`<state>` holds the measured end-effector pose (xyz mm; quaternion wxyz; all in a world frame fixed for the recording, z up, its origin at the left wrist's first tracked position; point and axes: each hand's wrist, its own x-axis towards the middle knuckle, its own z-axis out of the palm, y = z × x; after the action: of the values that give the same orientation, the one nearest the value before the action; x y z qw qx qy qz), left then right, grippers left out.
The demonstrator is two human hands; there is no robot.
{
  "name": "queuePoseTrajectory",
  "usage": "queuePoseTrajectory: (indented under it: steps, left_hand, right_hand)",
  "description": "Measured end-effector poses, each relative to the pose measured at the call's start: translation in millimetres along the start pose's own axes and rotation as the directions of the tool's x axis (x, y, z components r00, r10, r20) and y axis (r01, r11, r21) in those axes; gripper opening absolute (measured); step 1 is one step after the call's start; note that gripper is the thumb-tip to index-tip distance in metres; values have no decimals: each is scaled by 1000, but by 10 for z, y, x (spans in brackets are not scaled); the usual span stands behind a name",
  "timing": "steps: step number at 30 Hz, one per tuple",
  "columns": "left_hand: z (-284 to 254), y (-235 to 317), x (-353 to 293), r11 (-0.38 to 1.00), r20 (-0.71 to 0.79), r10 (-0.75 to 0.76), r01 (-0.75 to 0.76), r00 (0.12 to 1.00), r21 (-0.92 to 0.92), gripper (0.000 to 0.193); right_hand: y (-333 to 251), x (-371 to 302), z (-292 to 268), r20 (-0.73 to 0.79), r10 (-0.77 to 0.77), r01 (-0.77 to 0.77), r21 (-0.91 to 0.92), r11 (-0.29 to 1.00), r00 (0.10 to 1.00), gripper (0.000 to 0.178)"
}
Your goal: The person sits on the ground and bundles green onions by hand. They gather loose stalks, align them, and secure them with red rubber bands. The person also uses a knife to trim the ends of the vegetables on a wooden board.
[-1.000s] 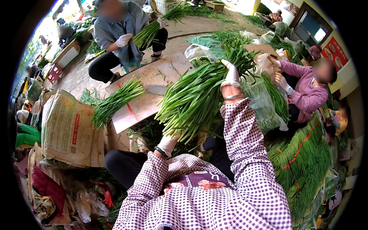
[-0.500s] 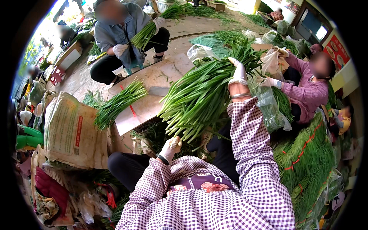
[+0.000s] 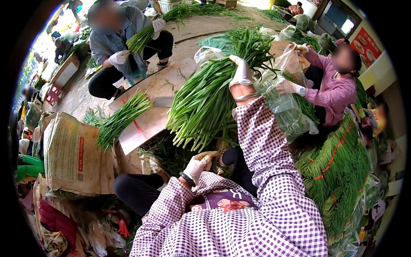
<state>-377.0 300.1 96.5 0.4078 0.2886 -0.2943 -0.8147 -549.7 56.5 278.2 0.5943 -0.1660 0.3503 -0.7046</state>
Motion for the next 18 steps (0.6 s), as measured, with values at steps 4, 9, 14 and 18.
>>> queuePoseTrajectory:
  steps: [4, 9, 14, 18]
  left_hand:
    - [-181, -148, -54, 995, -176, 58, -43, 983, 89, 34]
    - [-739, -417, -125, 871, -418, -94, 278, 904, 404, 14]
    - [-510, -129, 51, 995, -355, 40, -4, 934, 102, 47]
    - [-405, 59, 220, 839, -143, 120, -177, 982, -514, 57]
  right_hand:
    - [-37, -157, 63, -43, -5, 5, -15, 1000, 999, 18]
    - [-66, -71, 17, -56, -42, 41, -15, 999, 998, 19]
    - [-31, 37, -96, -45, 0, 0, 2, 1000, 999, 19]
    - [92, -74, -78, -5, 35, -35, -53, 998, 999, 26]
